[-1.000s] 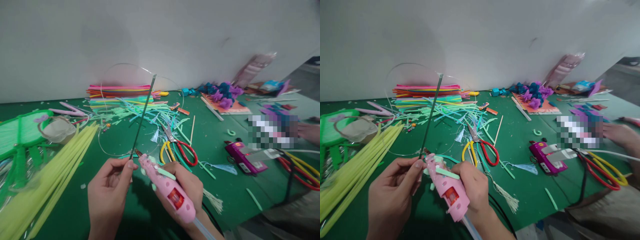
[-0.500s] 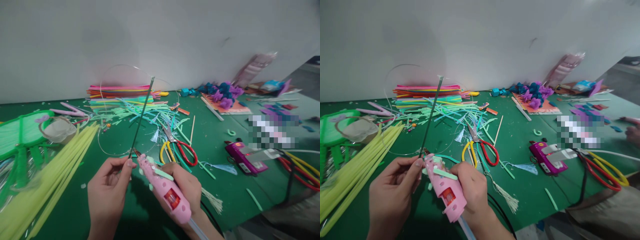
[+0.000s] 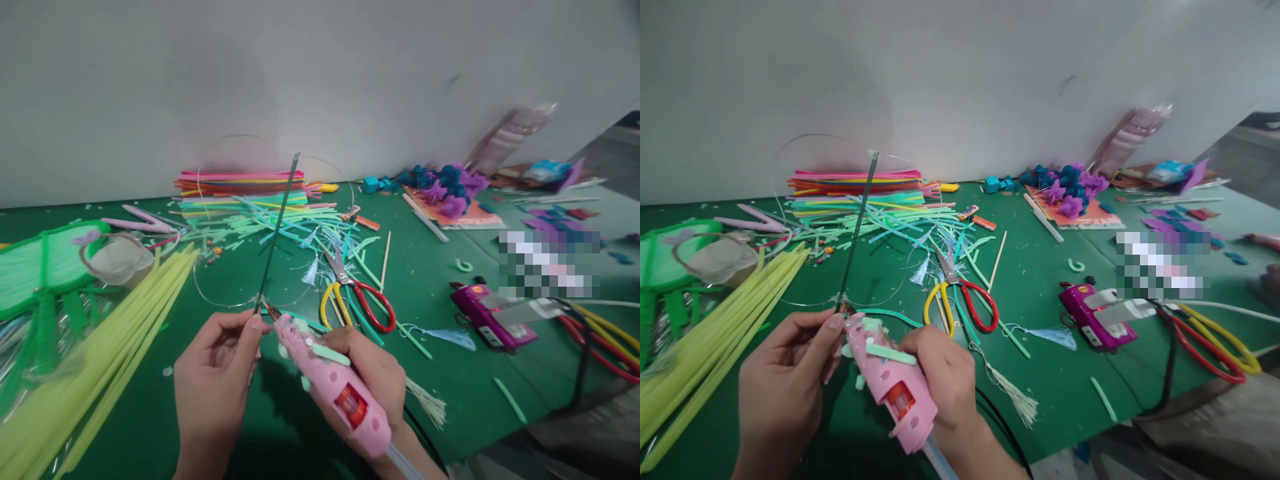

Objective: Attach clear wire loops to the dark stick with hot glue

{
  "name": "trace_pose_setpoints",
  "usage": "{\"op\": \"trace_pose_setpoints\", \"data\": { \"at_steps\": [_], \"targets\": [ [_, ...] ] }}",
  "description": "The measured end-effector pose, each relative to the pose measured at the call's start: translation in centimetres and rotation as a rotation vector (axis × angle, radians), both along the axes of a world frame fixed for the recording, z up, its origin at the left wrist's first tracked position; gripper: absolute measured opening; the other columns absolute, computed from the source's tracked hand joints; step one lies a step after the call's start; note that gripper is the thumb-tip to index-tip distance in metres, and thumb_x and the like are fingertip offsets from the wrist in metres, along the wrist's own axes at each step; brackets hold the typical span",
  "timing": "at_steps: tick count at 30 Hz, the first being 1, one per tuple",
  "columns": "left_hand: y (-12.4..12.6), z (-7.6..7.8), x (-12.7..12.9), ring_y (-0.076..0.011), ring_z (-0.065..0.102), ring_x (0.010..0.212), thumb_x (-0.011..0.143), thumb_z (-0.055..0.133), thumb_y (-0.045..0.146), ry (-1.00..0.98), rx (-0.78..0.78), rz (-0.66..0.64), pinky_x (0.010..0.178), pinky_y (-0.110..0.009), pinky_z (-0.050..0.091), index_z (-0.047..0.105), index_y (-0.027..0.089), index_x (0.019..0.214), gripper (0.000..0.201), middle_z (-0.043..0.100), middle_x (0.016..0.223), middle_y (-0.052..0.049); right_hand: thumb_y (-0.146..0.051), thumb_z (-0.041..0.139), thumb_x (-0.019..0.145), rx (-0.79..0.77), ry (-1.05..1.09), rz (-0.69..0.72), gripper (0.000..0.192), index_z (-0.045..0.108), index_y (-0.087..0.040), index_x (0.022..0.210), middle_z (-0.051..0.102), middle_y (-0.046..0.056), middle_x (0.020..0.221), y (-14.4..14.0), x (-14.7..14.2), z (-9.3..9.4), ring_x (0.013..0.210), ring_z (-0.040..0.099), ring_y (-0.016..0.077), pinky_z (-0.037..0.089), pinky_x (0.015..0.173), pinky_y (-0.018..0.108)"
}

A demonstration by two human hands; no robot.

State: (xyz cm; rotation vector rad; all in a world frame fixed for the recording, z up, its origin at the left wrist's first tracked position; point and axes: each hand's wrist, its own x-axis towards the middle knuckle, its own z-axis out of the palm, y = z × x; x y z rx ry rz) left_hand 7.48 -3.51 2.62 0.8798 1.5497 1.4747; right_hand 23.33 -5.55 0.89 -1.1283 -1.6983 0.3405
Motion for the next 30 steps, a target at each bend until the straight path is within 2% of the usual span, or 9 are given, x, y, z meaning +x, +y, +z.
{"op": "trace_pose_setpoints", "data": {
  "at_steps": [6,8,16,24,30],
  "targets": [
    [-0.13,0.25,0.01,-0.0052,0.045,0.043,0.068,0.081,0.044,0.006,0.021,-0.026,0.036,-0.014,0.034,0.07,0.017,0.08,0.032,0.064,0.061,0.001,-0.016,0.064,0.082,-0.013,0.0,-0.06,0.01,0.058,-0.022,0.086,0.066,-0.003,0.073,0.21,-0.13,-0.53,0.061,0.063,0.0106,0.045,0.056,0.02],
    [-0.08,0.28,0.08,-0.005,0.044,0.042,0.068,0.081,0.045,0.005,0.021,-0.031,0.036,-0.014,0.034,0.07,0.017,0.081,0.032,0.066,0.063,0.0,-0.016,0.063,0.082,-0.005,0.021,-0.048,0.009,0.058,-0.023,0.085,0.066,-0.003,0.073,0.32,-0.15,-0.78,0.061,0.062,0.0108,0.045,0.055,0.02],
    [0.05,-0.14,-0.16,-0.0058,0.045,0.043,0.068,0.082,0.043,0.008,0.029,-0.022,0.036,-0.014,0.034,0.071,0.017,0.083,0.032,0.058,0.055,0.004,-0.014,0.06,0.084,-0.021,0.022,0.013,0.009,0.057,-0.023,0.086,0.066,-0.002,0.074,0.08,-0.07,-0.47,0.063,0.063,0.0107,0.047,0.058,0.02],
    [-0.22,0.16,0.11,-0.0049,0.044,0.044,0.069,0.081,0.043,0.04,0.02,0.006,0.039,-0.012,0.035,0.07,0.018,0.08,0.03,0.056,0.054,0.005,-0.015,0.061,0.084,-0.046,0.018,0.025,0.009,0.059,-0.022,0.088,0.067,-0.002,0.074,0.06,-0.14,-0.51,0.064,0.063,0.0113,0.047,0.059,0.021],
    [-0.2,-0.41,-0.12,-0.0058,0.052,0.048,0.071,0.08,0.041,0.077,0.058,-0.024,0.045,-0.013,0.042,0.071,0.018,0.081,0.026,0.065,0.062,0.001,-0.016,0.063,0.083,-0.033,0.023,0.02,0.009,0.059,-0.022,0.088,0.066,-0.001,0.075,0.13,-0.19,-0.54,0.064,0.063,0.0115,0.047,0.059,0.021]
  ]
}}
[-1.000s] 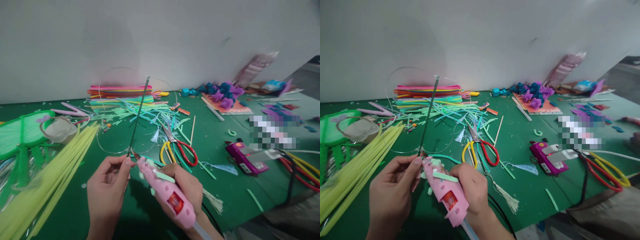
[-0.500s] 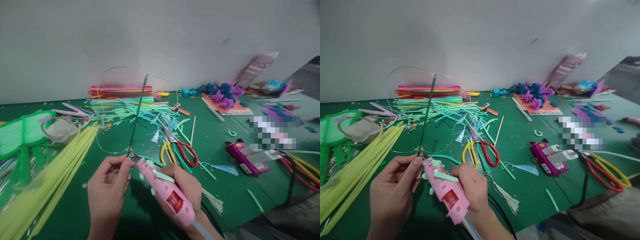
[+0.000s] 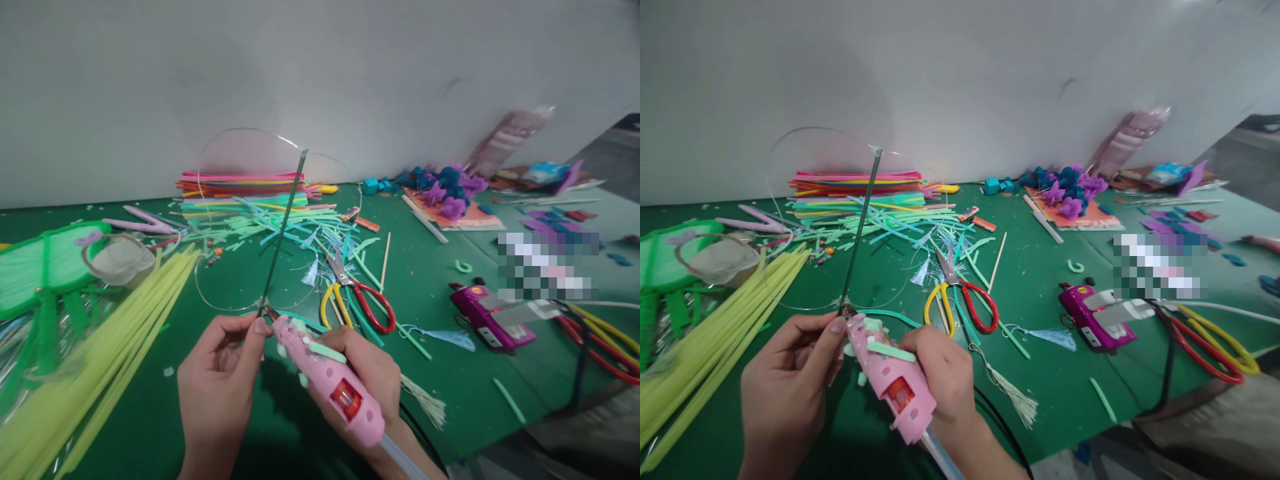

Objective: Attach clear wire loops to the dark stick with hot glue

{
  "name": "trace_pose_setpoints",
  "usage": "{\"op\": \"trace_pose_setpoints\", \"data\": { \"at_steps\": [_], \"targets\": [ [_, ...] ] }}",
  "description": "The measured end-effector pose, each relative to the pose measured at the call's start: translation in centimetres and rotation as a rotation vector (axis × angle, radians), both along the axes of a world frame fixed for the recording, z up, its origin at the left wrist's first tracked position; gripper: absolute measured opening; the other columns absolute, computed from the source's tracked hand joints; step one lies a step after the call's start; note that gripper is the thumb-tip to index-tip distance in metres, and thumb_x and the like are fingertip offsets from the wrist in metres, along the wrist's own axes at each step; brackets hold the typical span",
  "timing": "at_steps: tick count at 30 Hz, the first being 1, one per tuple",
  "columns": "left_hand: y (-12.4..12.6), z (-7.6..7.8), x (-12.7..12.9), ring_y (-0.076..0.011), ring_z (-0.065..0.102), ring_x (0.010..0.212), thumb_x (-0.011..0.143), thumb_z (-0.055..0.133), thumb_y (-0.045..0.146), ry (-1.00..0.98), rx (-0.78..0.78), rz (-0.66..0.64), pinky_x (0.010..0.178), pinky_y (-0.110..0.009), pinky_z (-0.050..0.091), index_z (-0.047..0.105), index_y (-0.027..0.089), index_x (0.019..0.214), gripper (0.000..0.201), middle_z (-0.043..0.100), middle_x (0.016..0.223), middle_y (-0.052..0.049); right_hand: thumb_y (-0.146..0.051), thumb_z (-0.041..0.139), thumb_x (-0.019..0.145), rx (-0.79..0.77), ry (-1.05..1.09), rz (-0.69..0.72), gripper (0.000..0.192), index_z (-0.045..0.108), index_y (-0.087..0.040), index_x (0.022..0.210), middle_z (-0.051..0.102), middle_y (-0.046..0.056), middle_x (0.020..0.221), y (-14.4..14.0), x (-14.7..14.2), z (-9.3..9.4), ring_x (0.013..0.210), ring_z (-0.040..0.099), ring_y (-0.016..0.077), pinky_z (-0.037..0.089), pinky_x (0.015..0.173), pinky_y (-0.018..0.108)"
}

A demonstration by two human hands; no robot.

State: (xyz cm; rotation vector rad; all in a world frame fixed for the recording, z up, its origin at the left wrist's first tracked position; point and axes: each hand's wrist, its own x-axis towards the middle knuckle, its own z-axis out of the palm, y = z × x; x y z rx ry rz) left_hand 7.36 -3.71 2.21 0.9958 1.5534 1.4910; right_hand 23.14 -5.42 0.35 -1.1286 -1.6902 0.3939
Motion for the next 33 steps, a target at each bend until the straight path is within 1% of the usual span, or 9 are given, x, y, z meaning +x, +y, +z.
{"op": "trace_pose_setpoints", "data": {
  "at_steps": [7,13,17,21,25,28,32,33],
  "targets": [
    [0.0,0.1,-0.1,-0.0078,0.059,0.053,0.071,0.079,0.04,-0.001,-0.026,0.0,0.048,-0.014,0.045,0.071,0.019,0.083,0.026,0.069,0.068,0.0,-0.015,0.062,0.083,0.011,-0.013,-0.012,0.008,0.059,-0.022,0.087,0.067,-0.001,0.074,0.0,0.1,0.1,0.063,0.063,0.0123,0.048,0.058,0.022],
    [-0.2,0.6,0.4,-0.0081,0.056,0.052,0.069,0.08,0.04,-0.016,-0.02,0.045,0.047,-0.015,0.042,0.071,0.019,0.08,0.025,0.064,0.063,0.002,-0.016,0.063,0.082,-0.006,-0.023,-0.026,0.008,0.06,-0.022,0.087,0.068,0.0,0.075,-0.1,0.1,0.2,0.064,0.065,0.0132,0.049,0.059,0.022],
    [-0.2,0.5,0.2,-0.0082,0.053,0.05,0.069,0.08,0.042,0.012,-0.025,0.013,0.044,-0.016,0.041,0.071,0.018,0.081,0.028,0.066,0.064,0.0,-0.017,0.064,0.081,-0.017,-0.023,-0.04,0.009,0.061,-0.023,0.087,0.069,-0.001,0.075,-0.1,0.1,0.2,0.065,0.066,0.0134,0.05,0.059,0.023],
    [-0.1,0.3,-0.1,-0.0067,0.051,0.049,0.07,0.08,0.043,0.015,-0.033,0.008,0.045,-0.015,0.041,0.071,0.018,0.082,0.029,0.065,0.064,0.001,-0.017,0.064,0.081,-0.026,-0.019,-0.029,0.009,0.061,-0.023,0.088,0.069,-0.001,0.076,-0.2,0.1,0.0,0.065,0.066,0.0134,0.05,0.059,0.022],
    [0.0,0.3,-0.1,-0.0059,0.047,0.046,0.067,0.082,0.045,-0.039,-0.057,0.006,0.04,-0.014,0.038,0.07,0.018,0.082,0.033,0.061,0.06,0.002,-0.013,0.059,0.084,-0.028,0.042,-0.008,0.011,0.06,-0.024,0.088,0.068,-0.001,0.077,-0.4,0.2,0.0,0.067,0.066,0.0134,0.05,0.061,0.023],
    [0.1,0.3,0.0,-0.0053,0.045,0.045,0.067,0.083,0.045,-0.09,-0.062,0.019,0.037,-0.014,0.036,0.07,0.018,0.083,0.034,0.061,0.06,0.003,-0.012,0.056,0.085,-0.015,0.092,0.029,0.014,0.059,-0.024,0.09,0.068,0.0,0.08,-0.5,0.6,0.2,0.072,0.067,0.0149,0.051,0.064,0.024],
    [0.2,0.5,-0.2,-0.0055,0.047,0.05,0.069,0.083,0.04,-0.18,-0.025,0.014,0.039,-0.013,0.036,0.069,0.018,0.083,0.029,0.066,0.069,0.0,-0.006,0.052,0.085,0.051,0.085,0.085,0.019,0.057,-0.024,0.09,0.067,0.001,0.081,-0.5,1.2,0.4,0.073,0.066,0.0153,0.049,0.064,0.025],
    [0.2,0.7,-0.2,-0.0054,0.047,0.052,0.071,0.082,0.038,-0.215,-0.009,0.015,0.04,-0.013,0.036,0.068,0.018,0.083,0.026,0.067,0.071,0.0,-0.006,0.051,0.085,0.072,0.072,0.077,0.019,0.056,-0.024,0.089,0.066,0.001,0.081,-0.6,1.4,0.5,0.073,0.066,0.0152,0.049,0.063,0.025]
  ]
}}
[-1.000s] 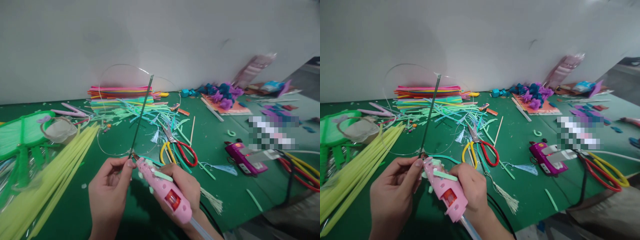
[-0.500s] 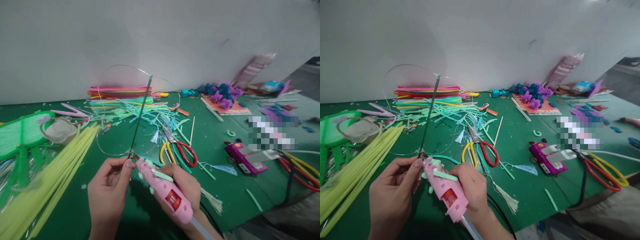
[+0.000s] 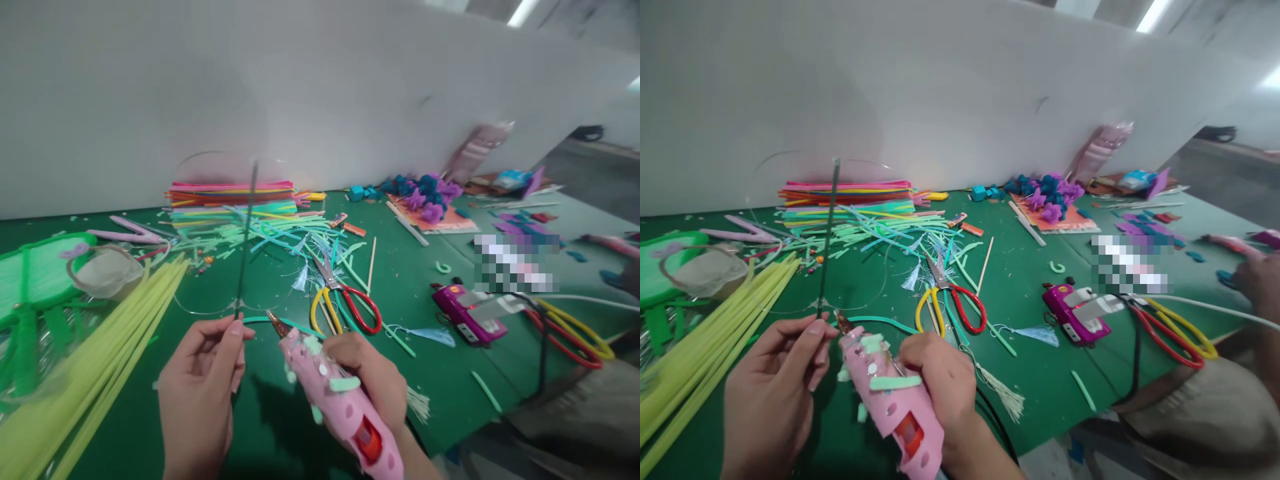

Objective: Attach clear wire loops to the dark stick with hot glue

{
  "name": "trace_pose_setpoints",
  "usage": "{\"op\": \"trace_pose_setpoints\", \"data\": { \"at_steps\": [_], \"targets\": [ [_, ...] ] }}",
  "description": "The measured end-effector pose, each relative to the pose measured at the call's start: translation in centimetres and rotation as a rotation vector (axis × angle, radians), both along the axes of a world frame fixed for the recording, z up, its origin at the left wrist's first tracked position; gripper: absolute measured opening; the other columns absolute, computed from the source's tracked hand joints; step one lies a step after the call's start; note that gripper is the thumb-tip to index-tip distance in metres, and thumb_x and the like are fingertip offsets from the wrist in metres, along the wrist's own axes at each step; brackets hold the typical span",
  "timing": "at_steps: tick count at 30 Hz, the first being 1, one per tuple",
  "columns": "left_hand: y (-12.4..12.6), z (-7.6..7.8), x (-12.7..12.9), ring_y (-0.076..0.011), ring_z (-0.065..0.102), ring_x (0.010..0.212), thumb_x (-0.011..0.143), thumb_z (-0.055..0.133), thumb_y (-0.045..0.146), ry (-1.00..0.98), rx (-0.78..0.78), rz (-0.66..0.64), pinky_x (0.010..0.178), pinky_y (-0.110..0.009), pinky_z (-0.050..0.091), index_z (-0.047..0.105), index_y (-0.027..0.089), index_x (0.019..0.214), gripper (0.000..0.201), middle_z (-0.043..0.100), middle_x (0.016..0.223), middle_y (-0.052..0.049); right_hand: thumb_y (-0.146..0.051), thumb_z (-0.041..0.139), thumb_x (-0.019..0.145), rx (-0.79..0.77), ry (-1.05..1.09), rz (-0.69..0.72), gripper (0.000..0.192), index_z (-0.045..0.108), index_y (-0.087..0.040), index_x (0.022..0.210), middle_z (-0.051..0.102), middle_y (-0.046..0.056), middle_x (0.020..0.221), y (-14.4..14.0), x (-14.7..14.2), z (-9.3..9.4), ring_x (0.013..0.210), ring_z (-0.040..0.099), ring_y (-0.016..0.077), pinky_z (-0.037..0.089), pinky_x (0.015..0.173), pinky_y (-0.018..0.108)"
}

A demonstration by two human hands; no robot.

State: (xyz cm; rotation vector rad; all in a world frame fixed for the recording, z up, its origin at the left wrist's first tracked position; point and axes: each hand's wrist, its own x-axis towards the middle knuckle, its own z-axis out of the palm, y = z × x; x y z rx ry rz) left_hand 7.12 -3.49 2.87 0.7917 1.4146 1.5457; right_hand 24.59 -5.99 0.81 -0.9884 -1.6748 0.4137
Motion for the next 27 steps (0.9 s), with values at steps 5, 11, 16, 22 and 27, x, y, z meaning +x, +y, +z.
{"op": "trace_pose_setpoints", "data": {
  "at_steps": [5,11,16,22,27],
  "targets": [
    [0.1,0.9,-0.3,-0.0052,0.047,0.057,0.074,0.08,0.03,-0.145,0.034,0.044,0.041,-0.012,0.034,0.067,0.018,0.079,0.018,0.064,0.075,0.001,-0.018,0.059,0.083,0.001,-0.141,-0.252,0.011,0.052,-0.023,0.089,0.061,0.0,0.08,-0.5,1.5,0.5,0.067,0.06,0.0138,0.045,0.058,0.023],
    [-0.1,1.2,-0.7,-0.0062,0.049,0.056,0.072,0.079,0.025,-0.183,0.074,0.032,0.04,-0.014,0.034,0.068,0.018,0.077,0.014,0.066,0.076,0.0,-0.021,0.054,0.081,-0.325,-0.522,-0.515,0.015,0.052,-0.02,0.095,0.059,0.006,0.091,1.1,5.4,1.0,0.072,0.059,0.0186,0.046,0.059,0.028],
    [-0.1,1.1,-0.9,-0.0068,0.051,0.057,0.072,0.08,0.028,-0.189,0.065,0.015,0.041,-0.015,0.035,0.068,0.018,0.078,0.016,0.066,0.075,0.0,-0.018,0.051,0.084,-0.445,-0.69,-0.579,0.026,0.055,-0.013,0.109,0.054,0.015,0.105,4.3,8.9,0.7,0.09,0.061,0.0256,0.051,0.082,0.039],
    [-0.2,1.3,-0.6,-0.0064,0.049,0.056,0.071,0.08,0.029,-0.19,0.041,-0.005,0.041,-0.014,0.035,0.068,0.018,0.077,0.018,0.064,0.073,0.001,-0.015,0.061,0.08,-0.457,-0.751,-0.512,0.016,0.066,-0.014,0.095,0.06,0.015,0.092,6.7,10.4,0.0,0.095,0.059,0.0288,0.05,0.084,0.039],
    [-0.2,0.9,-0.5,-0.0058,0.047,0.055,0.074,0.079,0.033,-0.194,0.021,-0.091,0.041,-0.014,0.033,0.066,0.018,0.079,0.02,0.064,0.075,0.0,-0.023,0.057,0.088,-0.411,-0.745,-0.515,0.024,0.067,-0.013,0.106,0.061,0.017,0.097,5.0,8.4,1.3,0.095,0.058,0.0315,0.048,0.085,0.047]
  ]
}}
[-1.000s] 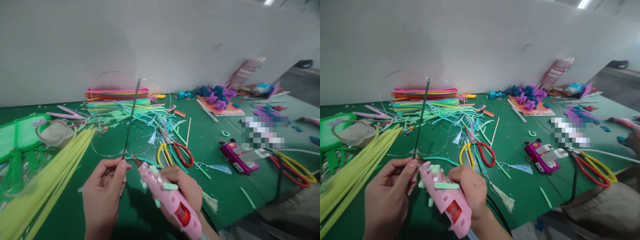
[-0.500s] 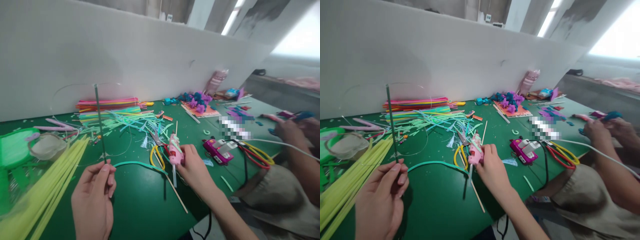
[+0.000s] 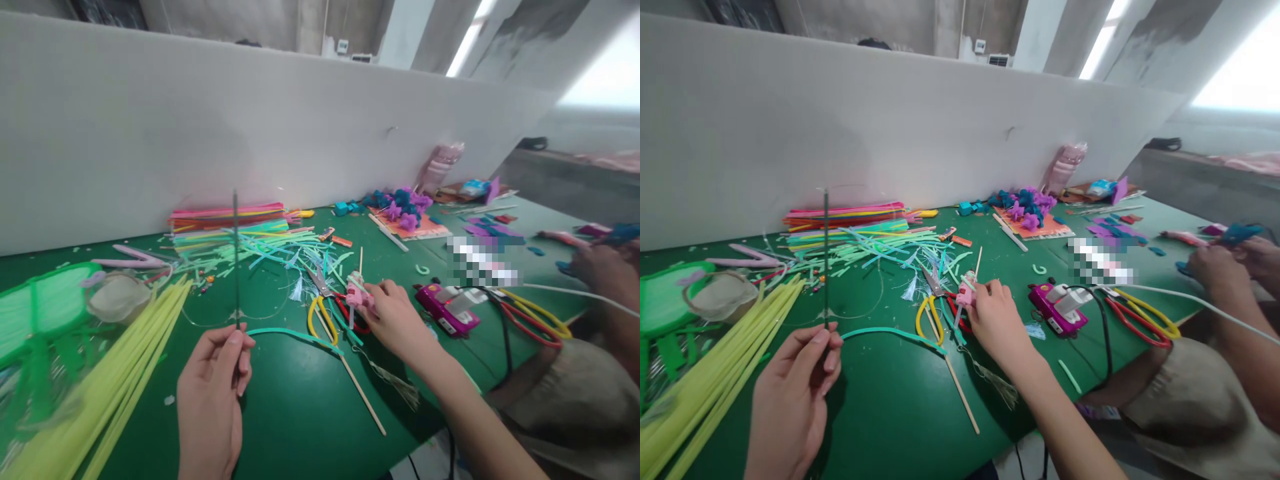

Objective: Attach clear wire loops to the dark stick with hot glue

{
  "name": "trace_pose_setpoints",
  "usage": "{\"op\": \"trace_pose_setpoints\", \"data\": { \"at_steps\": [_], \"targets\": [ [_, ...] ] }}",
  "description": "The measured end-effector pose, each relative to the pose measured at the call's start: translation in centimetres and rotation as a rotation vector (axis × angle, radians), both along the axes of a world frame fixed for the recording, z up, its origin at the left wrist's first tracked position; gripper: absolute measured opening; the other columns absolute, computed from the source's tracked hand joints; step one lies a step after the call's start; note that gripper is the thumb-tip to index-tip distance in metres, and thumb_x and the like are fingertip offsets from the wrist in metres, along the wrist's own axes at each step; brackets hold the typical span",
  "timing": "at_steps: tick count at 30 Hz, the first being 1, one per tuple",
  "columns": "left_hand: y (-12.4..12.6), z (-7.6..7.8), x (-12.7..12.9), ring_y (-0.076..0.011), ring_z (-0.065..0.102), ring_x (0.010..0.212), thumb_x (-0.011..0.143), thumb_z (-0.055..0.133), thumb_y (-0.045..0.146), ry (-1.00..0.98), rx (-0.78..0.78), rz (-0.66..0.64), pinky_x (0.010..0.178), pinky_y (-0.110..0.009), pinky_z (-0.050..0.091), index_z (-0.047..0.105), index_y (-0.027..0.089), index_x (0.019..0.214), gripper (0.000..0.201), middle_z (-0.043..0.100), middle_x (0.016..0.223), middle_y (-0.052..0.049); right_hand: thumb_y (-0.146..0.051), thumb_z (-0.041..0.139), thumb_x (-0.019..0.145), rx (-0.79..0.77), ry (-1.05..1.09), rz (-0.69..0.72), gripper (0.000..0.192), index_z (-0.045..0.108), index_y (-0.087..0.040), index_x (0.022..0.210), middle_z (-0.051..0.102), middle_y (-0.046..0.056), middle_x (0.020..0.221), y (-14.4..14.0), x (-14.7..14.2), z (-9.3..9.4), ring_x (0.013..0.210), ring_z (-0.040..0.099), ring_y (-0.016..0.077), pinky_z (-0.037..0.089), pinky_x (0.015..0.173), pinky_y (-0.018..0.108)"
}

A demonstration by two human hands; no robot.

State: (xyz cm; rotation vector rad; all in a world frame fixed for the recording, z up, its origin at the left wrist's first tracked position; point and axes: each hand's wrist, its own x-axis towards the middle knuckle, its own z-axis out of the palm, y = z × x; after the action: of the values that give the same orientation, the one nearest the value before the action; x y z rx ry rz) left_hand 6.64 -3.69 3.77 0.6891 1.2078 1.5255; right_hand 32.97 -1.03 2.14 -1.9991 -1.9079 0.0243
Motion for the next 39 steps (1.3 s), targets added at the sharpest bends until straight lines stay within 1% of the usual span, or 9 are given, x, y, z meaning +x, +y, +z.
{"op": "trace_pose_setpoints", "data": {
  "at_steps": [2,6,12,17,21,25,28,34,39],
  "targets": [
    [-0.1,-0.1,0.2,-0.0056,0.046,0.054,0.075,0.078,0.036,0.008,-0.015,-0.061,0.041,-0.014,0.033,0.066,0.018,0.079,0.022,0.064,0.074,0.0,-0.028,0.048,0.095,0.039,0.053,0.035,0.029,0.065,-0.017,0.116,0.062,0.016,0.105,-1.2,-1.9,1.4,0.1,0.058,0.0298,0.048,0.087,0.046],
    [-0.5,-0.1,0.4,-0.0056,0.046,0.054,0.075,0.078,0.039,0.015,-0.026,-0.112,0.043,-0.015,0.035,0.064,0.018,0.078,0.025,0.063,0.071,0.001,-0.041,0.056,0.093,0.008,0.643,0.239,0.031,0.066,-0.022,0.115,0.069,0.007,0.104,-2.7,-6.6,3.3,0.094,0.065,0.0209,0.053,0.083,0.038],
    [-0.6,-0.1,0.1,-0.0048,0.045,0.051,0.076,0.078,0.036,-0.025,-0.016,-0.08,0.041,-0.013,0.033,0.064,0.018,0.077,0.022,0.062,0.068,0.002,-0.044,0.066,0.086,-0.187,1.323,0.327,0.037,0.067,-0.023,0.116,0.07,0.007,0.111,-2.9,-11.5,2.4,0.097,0.067,0.0167,0.056,0.079,0.029],
    [-0.7,0.0,0.2,-0.0046,0.047,0.051,0.074,0.08,0.034,-0.076,-0.027,-0.093,0.042,-0.012,0.036,0.064,0.018,0.075,0.022,0.063,0.067,0.002,-0.047,0.073,0.08,-0.233,1.668,0.216,0.039,0.072,-0.021,0.109,0.072,0.008,0.108,-2.9,-13.6,2.1,0.093,0.067,0.0162,0.055,0.079,0.027],
    [-0.8,-0.1,0.3,-0.0046,0.049,0.052,0.073,0.081,0.035,-0.106,-0.036,-0.111,0.045,-0.012,0.039,0.065,0.018,0.075,0.023,0.062,0.065,0.003,-0.047,0.078,0.074,-0.243,1.859,0.228,0.042,0.074,-0.018,0.104,0.073,0.007,0.093,-2.7,-15.1,2.6,0.084,0.067,0.015,0.055,0.075,0.026],
    [-0.8,-0.1,0.4,-0.0046,0.047,0.05,0.072,0.082,0.037,-0.112,-0.035,-0.125,0.045,-0.012,0.04,0.065,0.018,0.074,0.025,0.056,0.058,0.004,-0.048,0.08,0.071,-0.294,2.028,0.212,0.041,0.074,-0.016,0.096,0.067,0.001,0.073,-2.4,-16.4,2.7,0.056,0.057,0.0095,0.051,0.052,0.022],
    [-0.8,-0.2,0.4,-0.0046,0.047,0.05,0.072,0.081,0.036,-0.1,-0.022,-0.133,0.044,-0.011,0.039,0.066,0.018,0.074,0.025,0.058,0.059,0.004,-0.051,0.079,0.072,-0.289,2.06,0.205,0.043,0.075,-0.014,0.095,0.066,0.001,0.071,-2.2,-17.0,2.6,0.049,0.052,0.008,0.048,0.045,0.021],
    [-0.7,-0.4,0.4,-0.0046,0.048,0.053,0.073,0.081,0.036,-0.082,-0.016,-0.121,0.045,-0.011,0.038,0.067,0.018,0.077,0.023,0.063,0.066,0.003,-0.057,0.076,0.073,-0.297,2.055,0.17,0.051,0.075,-0.014,0.1,0.067,0.003,0.079,-2.1,-16.8,2.4,0.054,0.056,0.0105,0.048,0.046,0.024],
    [-0.6,-0.3,0.4,-0.005,0.048,0.053,0.071,0.082,0.037,-0.066,-0.041,-0.105,0.044,-0.012,0.039,0.067,0.017,0.076,0.025,0.064,0.066,0.002,-0.061,0.076,0.071,-0.249,1.998,0.082,0.053,0.077,-0.015,0.096,0.072,0.005,0.087,-1.8,-16.5,1.9,0.074,0.062,0.0109,0.05,0.069,0.022]
  ]
}}
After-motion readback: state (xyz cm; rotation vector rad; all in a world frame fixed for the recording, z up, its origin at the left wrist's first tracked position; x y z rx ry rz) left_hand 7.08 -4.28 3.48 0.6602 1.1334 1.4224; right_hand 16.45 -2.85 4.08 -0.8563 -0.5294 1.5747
